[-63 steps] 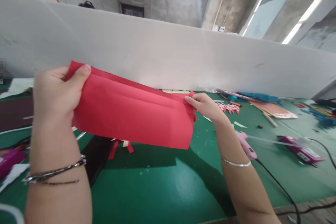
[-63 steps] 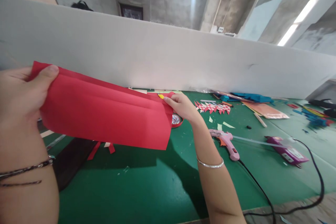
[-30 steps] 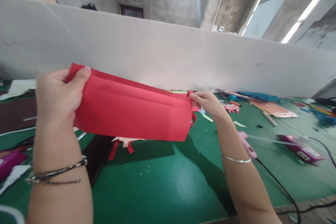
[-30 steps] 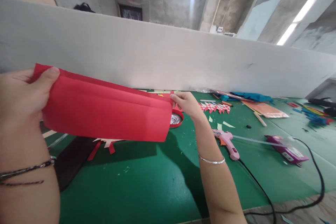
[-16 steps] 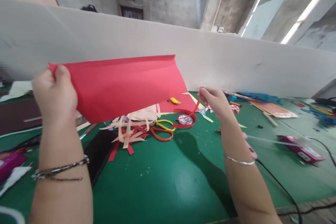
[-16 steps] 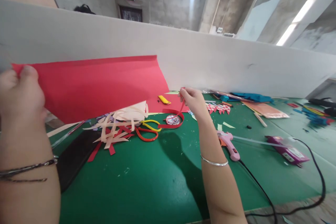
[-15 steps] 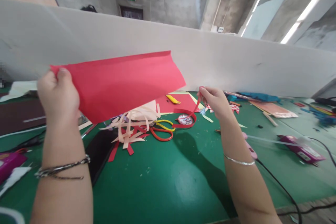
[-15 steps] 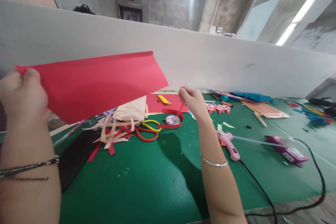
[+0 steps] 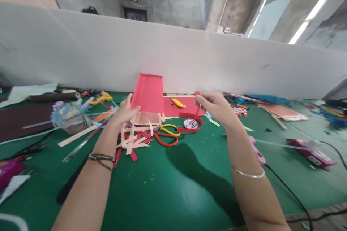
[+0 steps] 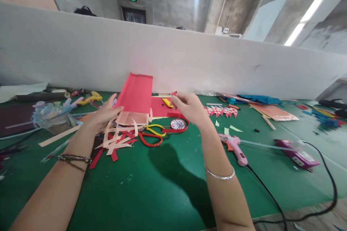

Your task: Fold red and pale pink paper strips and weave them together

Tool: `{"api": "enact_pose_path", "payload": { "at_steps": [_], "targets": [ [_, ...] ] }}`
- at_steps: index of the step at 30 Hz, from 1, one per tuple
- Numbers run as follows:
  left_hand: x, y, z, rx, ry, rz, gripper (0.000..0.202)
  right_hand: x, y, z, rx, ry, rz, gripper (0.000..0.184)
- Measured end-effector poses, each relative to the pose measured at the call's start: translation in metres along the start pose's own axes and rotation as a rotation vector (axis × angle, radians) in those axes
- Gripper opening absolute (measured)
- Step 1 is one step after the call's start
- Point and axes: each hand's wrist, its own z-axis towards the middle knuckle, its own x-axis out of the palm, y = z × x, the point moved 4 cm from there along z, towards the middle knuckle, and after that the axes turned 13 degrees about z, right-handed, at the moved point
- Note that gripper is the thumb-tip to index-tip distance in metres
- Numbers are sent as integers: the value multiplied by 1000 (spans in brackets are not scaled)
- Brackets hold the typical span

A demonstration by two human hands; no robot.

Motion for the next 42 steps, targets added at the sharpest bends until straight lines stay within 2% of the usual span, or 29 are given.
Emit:
{"api": "enact_pose_path", "payload": {
  "at_steps": [3, 5, 6, 7, 9, 11, 13, 15, 18, 21, 23, 26, 27, 28, 29, 32, 34, 36, 39, 42],
  "targets": [
    [2, -17, -10, 122, 133, 201, 86, 9, 13, -6, -48, 179, -62, 29],
    [2, -37, -23, 294, 266, 158, 93, 14, 22, -11, -79, 287, -54, 27],
    [3, -48, -32, 377, 368, 96, 93, 17, 26, -13, -88, 324, -36, 27],
    [4, -61, -43, 455, 476, 25, 91, 19, 29, -15, -96, 353, -4, 26],
    [3, -85, -64, 595, 578, -108, 88, 22, 33, -17, -119, 396, 114, 26],
    [3, -107, -82, 690, 585, -259, 76, 22, 35, -17, -163, 402, 283, 26],
    [8, -120, -94, 710, 643, -330, 58, 21, 33, -16, -209, 361, 448, 26],
    [12, -124, -96, 666, 651, -367, 44, 17, 30, -15, -235, 278, 567, 26],
    [12, -119, -89, 580, 588, -356, 28, 9, 25, -14, -256, 158, 664, 26],
    [9, -111, -80, 489, 523, -341, 24, 3, 26, -15, -286, 150, 663, 27],
    [7, -108, -77, 437, 474, -361, 23, 6, 31, -18, -287, 318, 577, 29],
    [5, -108, -74, 422, 372, -421, 25, 23, 36, -29, -242, 800, 349, 24],
    [5, -109, -74, 434, 348, -445, 27, 27, 35, -31, -222, 899, 270, 23],
    [6, -109, -73, 448, 332, -466, 28, 29, 34, -32, -203, 917, 196, 22],
    [7, -109, -73, 465, 327, -483, 31, 30, 32, -29, -188, 844, 133, 22],
    [9, -110, -74, 527, 323, -470, 36, 21, 28, -15, -182, 359, 54, 26],
    [9, -111, -76, 589, 299, -402, 38, 17, 26, -11, -202, 131, 106, 25],
    [8, -114, -80, 646, 279, -325, 44, 20, 25, -10, -225, 115, 159, 25],
    [7, -117, -85, 685, 279, -279, 55, 29, 27, -10, -265, 256, 114, 24],
    [7, -119, -87, 677, 290, -309, 61, 34, 28, -11, -293, 308, 20, 20]
  ]
}}
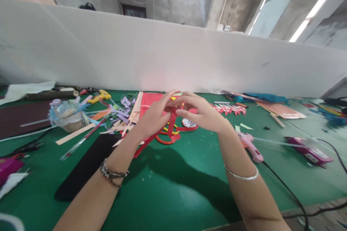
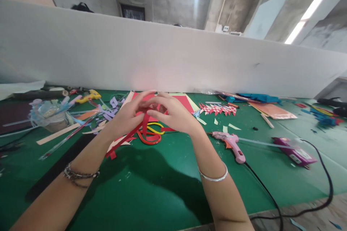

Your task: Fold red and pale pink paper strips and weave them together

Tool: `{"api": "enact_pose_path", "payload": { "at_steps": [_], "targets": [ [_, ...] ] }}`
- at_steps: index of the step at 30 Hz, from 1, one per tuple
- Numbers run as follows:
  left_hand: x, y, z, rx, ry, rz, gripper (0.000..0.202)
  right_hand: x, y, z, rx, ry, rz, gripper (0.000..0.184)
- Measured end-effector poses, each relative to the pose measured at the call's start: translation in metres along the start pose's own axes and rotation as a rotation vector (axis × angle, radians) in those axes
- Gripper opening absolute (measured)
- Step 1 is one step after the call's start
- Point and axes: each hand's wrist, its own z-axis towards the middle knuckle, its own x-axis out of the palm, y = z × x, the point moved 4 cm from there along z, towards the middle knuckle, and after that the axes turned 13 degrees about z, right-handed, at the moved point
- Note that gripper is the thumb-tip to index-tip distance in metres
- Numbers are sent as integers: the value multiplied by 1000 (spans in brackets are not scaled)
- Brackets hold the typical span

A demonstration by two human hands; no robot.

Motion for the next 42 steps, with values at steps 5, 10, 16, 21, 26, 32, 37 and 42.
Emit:
{"api": "enact_pose_path", "payload": {
  "at_steps": [5, 10, 16, 21, 26, 32, 37, 42],
  "targets": [
    [4, 3, 1, -64, -9, -169, 56, 3, -2, 2, 0, -53, -92, 11],
    [15, 14, 4, -230, 30, -476, 39, 1, -8, 3, -35, -133, -155, 4],
    [27, 19, 8, -297, 82, -802, 29, -3, -18, 4, -1, -200, -94, 12],
    [34, 15, 3, -360, 136, -751, 31, -3, -22, 5, -1, -235, -122, 34],
    [50, 3, -2, -359, 263, -705, 40, -3, -26, 4, 42, -277, -169, 45],
    [46, 8, 0, -323, 229, -578, 29, -8, -25, 3, 34, -338, -129, 46],
    [33, 15, -2, -271, 316, -404, 30, -13, -31, 0, 118, -215, 55, 47],
    [11, 15, -5, -267, 360, -251, 28, -13, -30, -8, 140, 168, 310, 38]
  ]
}}
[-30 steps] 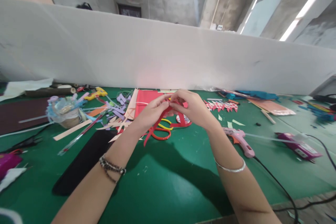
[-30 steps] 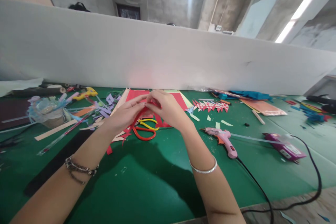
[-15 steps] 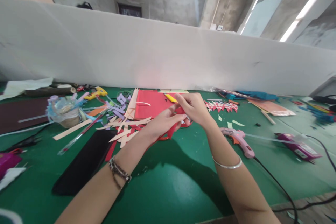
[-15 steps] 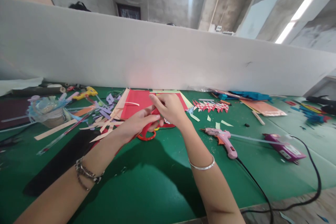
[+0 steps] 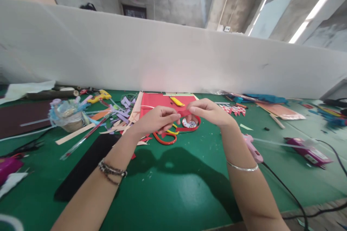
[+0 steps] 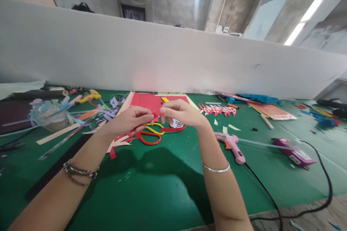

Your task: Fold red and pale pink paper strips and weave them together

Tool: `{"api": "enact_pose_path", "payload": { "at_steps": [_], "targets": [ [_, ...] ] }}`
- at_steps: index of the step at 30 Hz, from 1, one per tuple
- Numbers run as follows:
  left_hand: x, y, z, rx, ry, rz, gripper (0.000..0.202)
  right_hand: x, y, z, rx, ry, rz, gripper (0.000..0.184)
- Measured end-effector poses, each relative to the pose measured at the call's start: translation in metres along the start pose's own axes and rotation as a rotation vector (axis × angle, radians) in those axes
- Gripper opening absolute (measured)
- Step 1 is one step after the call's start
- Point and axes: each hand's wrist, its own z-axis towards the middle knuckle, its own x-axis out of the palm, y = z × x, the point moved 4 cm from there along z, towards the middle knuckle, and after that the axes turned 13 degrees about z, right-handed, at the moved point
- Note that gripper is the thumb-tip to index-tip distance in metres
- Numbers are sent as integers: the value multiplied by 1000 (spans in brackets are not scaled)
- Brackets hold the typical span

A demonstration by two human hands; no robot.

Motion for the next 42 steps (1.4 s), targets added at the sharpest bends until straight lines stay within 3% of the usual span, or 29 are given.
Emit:
{"api": "enact_pose_path", "payload": {
  "at_steps": [8, 10, 14, 20, 27, 37, 42],
  "targets": [
    [-11, -7, -15, 23, 113, 96, 35, 3, 6, -6, -58, 253, 164, 30],
    [-12, -7, -16, 24, 122, 108, 33, 0, 7, -6, -123, 198, 168, 28],
    [-13, -8, -18, 10, 79, 141, 30, -5, 6, -2, -227, -44, 249, 27],
    [-13, -11, -17, 52, 45, 153, 34, 3, 0, 4, -162, -177, 404, 40],
    [-19, -7, -19, 46, 111, 217, 31, 6, 6, 2, -53, -184, 203, 20],
    [-42, -6, -29, 8, -12, 309, 31, 7, 22, -1, -28, -216, -302, 30],
    [-46, -8, -29, 23, -80, 404, 32, 11, 17, 3, -7, -185, -485, 23]
  ]
}}
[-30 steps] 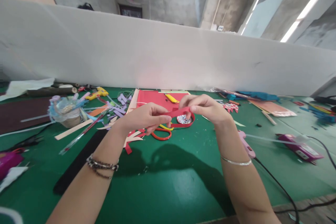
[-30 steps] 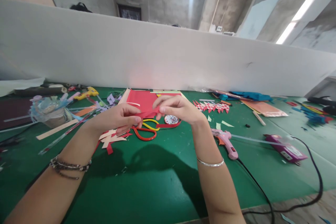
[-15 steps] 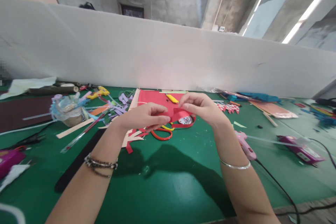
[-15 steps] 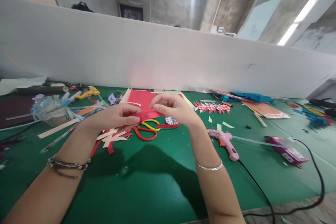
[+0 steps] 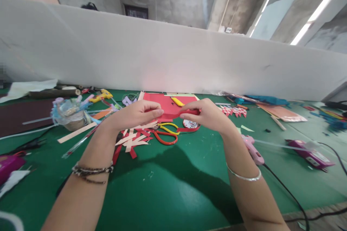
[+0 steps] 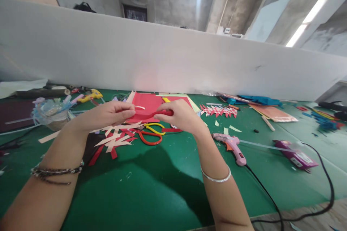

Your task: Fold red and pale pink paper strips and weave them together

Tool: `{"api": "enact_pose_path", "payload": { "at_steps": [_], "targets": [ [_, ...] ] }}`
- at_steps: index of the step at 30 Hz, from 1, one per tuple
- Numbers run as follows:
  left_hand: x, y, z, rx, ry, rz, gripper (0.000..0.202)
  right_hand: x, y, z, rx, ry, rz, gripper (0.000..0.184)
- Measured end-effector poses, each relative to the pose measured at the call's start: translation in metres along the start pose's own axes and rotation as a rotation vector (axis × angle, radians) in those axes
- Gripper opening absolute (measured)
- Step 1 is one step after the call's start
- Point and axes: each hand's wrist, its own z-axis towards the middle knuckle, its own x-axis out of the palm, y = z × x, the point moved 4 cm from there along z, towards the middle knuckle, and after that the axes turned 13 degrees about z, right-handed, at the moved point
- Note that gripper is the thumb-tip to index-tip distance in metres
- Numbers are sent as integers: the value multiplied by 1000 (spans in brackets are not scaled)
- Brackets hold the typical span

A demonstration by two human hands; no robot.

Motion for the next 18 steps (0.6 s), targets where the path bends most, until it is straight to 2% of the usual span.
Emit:
{"api": "enact_pose_path", "payload": {
  "at_steps": [4, 11, 15, 18],
  "targets": [
    [0, 6, 4, 1, -48, 108, 31, -2, -1, 2, -30, -65, -80, 15],
    [5, 14, 7, -71, 37, 137, 35, -2, -2, 6, -72, -273, -65, 15],
    [5, 15, 10, -60, -14, 152, 32, 0, -4, 7, -38, -377, -51, 16],
    [5, 16, 12, -53, -67, 197, 29, 2, -6, 6, -5, -362, -122, 15]
  ]
}}
